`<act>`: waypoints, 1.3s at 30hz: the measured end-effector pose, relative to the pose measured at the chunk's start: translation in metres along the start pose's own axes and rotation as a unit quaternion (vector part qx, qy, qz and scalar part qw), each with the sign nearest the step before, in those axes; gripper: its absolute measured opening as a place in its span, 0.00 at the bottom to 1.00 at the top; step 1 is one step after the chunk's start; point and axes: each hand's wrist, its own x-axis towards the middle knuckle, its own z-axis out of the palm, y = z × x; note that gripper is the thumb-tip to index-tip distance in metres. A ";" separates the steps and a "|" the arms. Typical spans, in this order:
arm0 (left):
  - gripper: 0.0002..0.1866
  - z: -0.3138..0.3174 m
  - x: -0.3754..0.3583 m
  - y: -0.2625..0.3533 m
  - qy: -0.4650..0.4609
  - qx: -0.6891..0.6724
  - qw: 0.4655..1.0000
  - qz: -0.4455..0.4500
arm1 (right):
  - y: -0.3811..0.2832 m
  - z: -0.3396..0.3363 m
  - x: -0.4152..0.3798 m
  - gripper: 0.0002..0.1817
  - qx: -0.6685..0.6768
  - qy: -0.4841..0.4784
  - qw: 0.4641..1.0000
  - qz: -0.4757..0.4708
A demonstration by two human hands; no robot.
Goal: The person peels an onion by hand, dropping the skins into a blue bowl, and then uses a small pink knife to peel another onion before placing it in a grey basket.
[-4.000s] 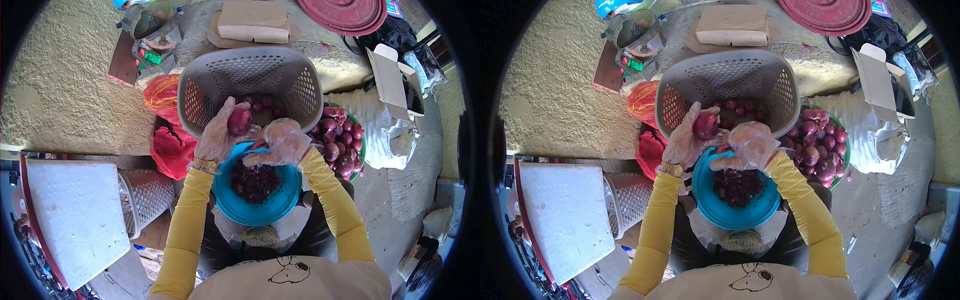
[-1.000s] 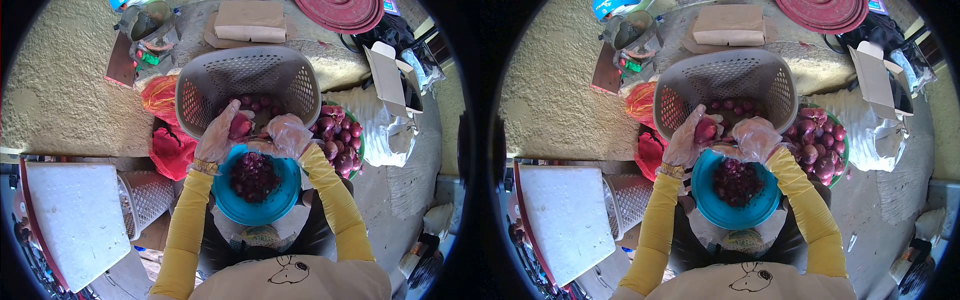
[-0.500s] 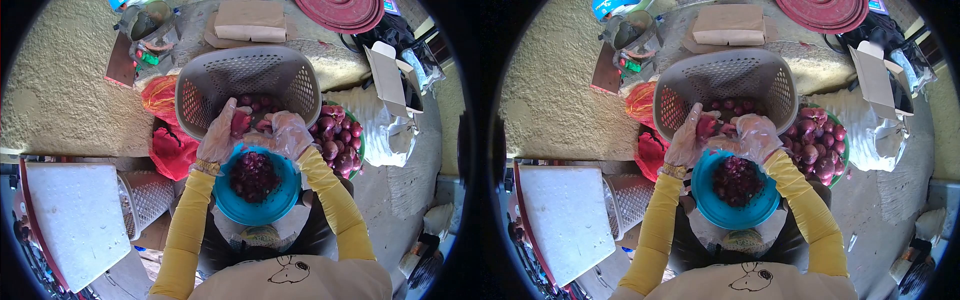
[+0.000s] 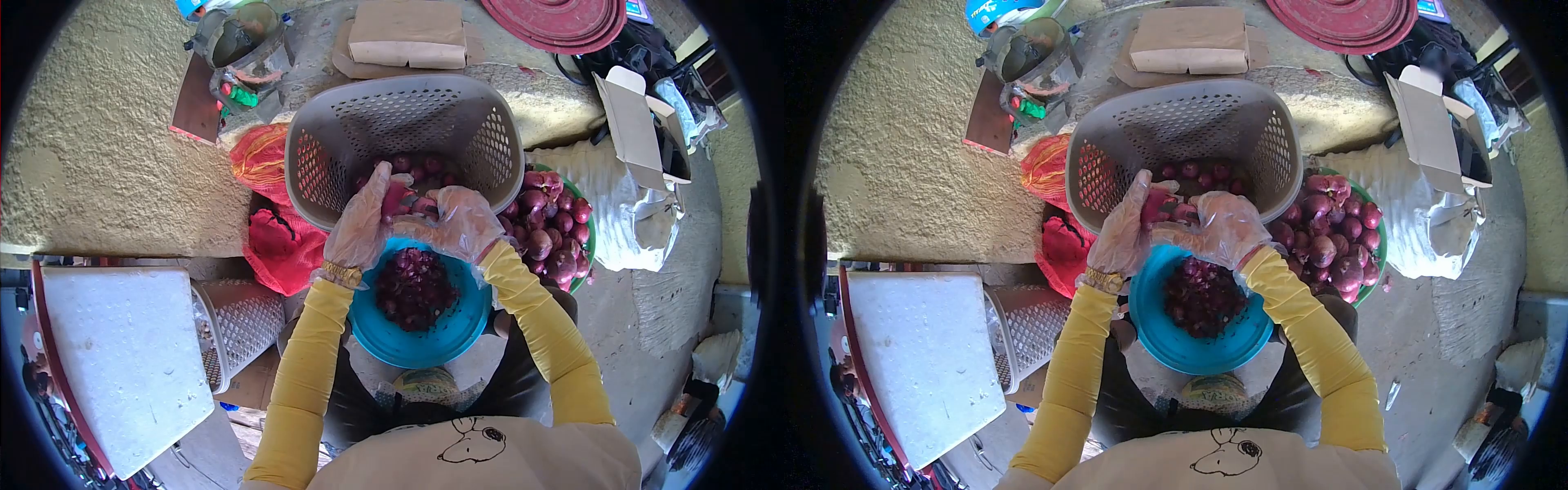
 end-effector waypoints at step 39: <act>0.29 0.021 -0.016 0.035 0.011 -0.045 0.997 -0.064 | 0.008 0.008 0.001 0.39 0.005 -0.042 0.997 -0.066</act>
